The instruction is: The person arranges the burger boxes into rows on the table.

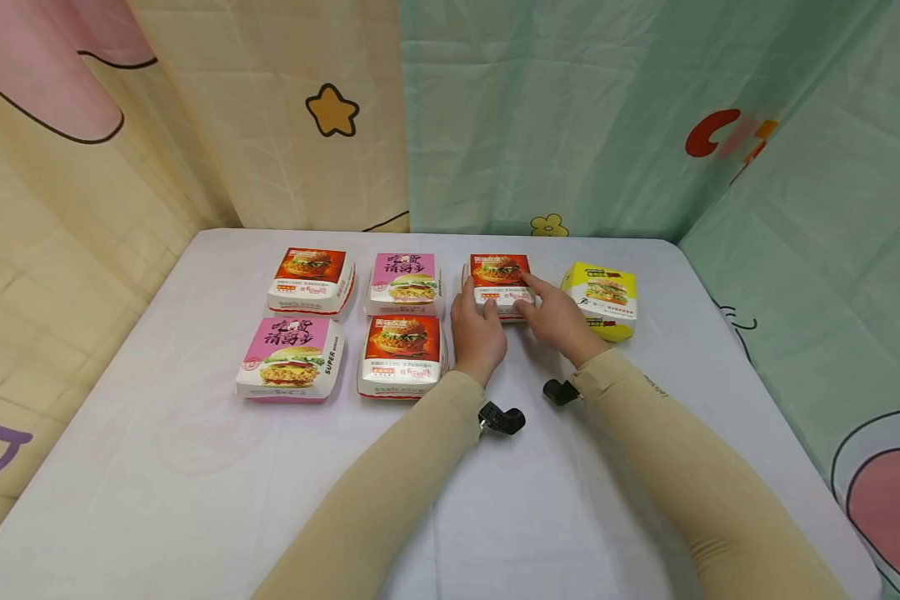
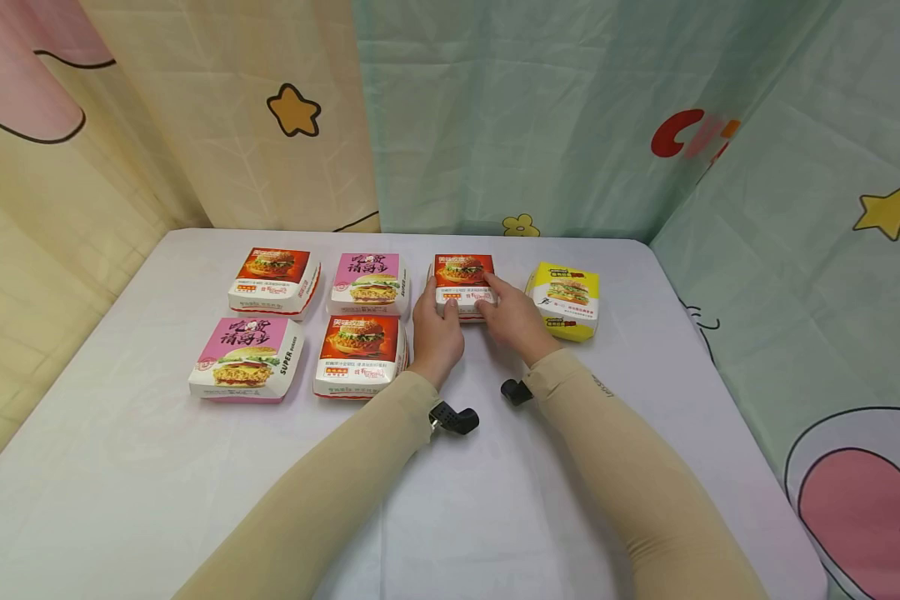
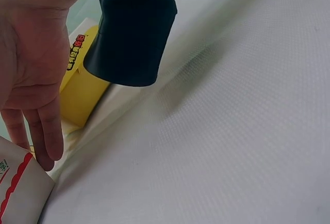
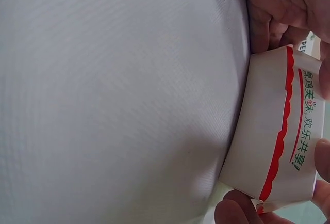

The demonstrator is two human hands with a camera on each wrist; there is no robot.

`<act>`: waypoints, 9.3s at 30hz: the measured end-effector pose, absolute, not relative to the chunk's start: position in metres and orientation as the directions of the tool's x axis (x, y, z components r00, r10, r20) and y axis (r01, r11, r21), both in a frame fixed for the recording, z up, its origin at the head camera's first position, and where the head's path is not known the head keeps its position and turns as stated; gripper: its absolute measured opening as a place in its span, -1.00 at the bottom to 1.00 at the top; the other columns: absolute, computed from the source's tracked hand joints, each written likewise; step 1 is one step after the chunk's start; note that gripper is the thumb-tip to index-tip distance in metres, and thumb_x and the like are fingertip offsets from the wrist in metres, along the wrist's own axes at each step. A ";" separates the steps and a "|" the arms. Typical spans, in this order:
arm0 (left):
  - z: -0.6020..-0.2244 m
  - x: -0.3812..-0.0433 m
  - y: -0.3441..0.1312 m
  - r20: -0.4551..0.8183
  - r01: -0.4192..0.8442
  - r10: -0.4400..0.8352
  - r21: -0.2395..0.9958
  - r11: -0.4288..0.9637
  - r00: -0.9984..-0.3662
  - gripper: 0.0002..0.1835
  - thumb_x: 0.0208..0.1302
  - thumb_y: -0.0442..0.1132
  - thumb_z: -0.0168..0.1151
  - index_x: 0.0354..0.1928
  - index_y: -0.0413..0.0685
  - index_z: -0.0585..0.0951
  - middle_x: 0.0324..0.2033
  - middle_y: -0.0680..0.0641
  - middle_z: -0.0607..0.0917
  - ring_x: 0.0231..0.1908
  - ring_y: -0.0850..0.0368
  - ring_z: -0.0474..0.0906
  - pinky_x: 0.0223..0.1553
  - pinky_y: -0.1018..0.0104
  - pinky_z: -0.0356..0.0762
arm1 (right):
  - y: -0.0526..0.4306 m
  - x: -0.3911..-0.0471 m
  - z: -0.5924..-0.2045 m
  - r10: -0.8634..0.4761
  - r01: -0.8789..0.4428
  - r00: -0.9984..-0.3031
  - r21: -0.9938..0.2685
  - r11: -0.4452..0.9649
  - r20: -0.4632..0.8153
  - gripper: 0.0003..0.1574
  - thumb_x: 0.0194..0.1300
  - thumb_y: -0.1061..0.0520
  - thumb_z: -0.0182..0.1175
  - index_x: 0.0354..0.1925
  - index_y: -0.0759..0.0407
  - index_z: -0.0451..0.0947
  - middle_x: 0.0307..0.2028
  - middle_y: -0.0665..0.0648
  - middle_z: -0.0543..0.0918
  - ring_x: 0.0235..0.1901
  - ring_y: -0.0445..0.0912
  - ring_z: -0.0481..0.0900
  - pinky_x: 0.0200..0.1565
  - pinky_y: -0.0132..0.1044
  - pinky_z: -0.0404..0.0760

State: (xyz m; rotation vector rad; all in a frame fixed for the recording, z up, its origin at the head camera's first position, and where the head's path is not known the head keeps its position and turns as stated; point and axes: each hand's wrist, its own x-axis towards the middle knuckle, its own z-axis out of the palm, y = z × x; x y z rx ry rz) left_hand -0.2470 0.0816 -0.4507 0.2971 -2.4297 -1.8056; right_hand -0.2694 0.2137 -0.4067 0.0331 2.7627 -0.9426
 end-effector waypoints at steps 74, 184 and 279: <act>-0.421 -0.197 0.101 0.164 0.282 0.303 0.872 0.401 -0.939 -0.28 0.60 0.03 0.13 0.67 0.16 0.15 0.63 0.06 0.23 0.63 0.12 0.15 0.58 0.08 0.26 | 0.327 -0.247 -0.395 0.100 0.192 -0.966 -0.408 0.892 -0.237 -0.05 0.64 -0.27 -0.10 0.70 0.15 -0.08 0.60 0.59 -0.03 0.50 0.54 0.08 0.48 0.45 0.16; -0.414 -0.138 -0.002 -0.238 0.200 0.484 0.695 0.690 -0.842 -0.16 0.52 0.15 0.20 0.65 -0.09 0.20 0.34 -0.15 0.55 0.22 0.04 0.51 0.33 0.02 0.55 | 0.234 -0.144 -0.390 -0.170 -0.018 -0.951 -0.501 0.865 -0.259 -0.20 0.52 -0.06 0.25 0.59 -0.01 0.27 0.51 0.33 0.40 0.35 0.23 0.46 0.30 0.27 0.55; -0.427 -0.165 0.031 -0.166 0.003 0.227 0.801 0.598 -0.960 -0.19 0.62 -0.03 0.07 0.71 0.08 -0.07 0.63 -0.25 0.00 0.60 -0.20 0.09 0.60 -0.20 0.13 | 0.230 -0.178 -0.398 -0.284 -0.119 -0.932 -0.549 0.828 -0.227 -0.06 0.53 -0.03 0.24 0.68 0.04 0.07 0.62 0.31 0.22 0.59 0.29 0.19 0.48 0.30 0.35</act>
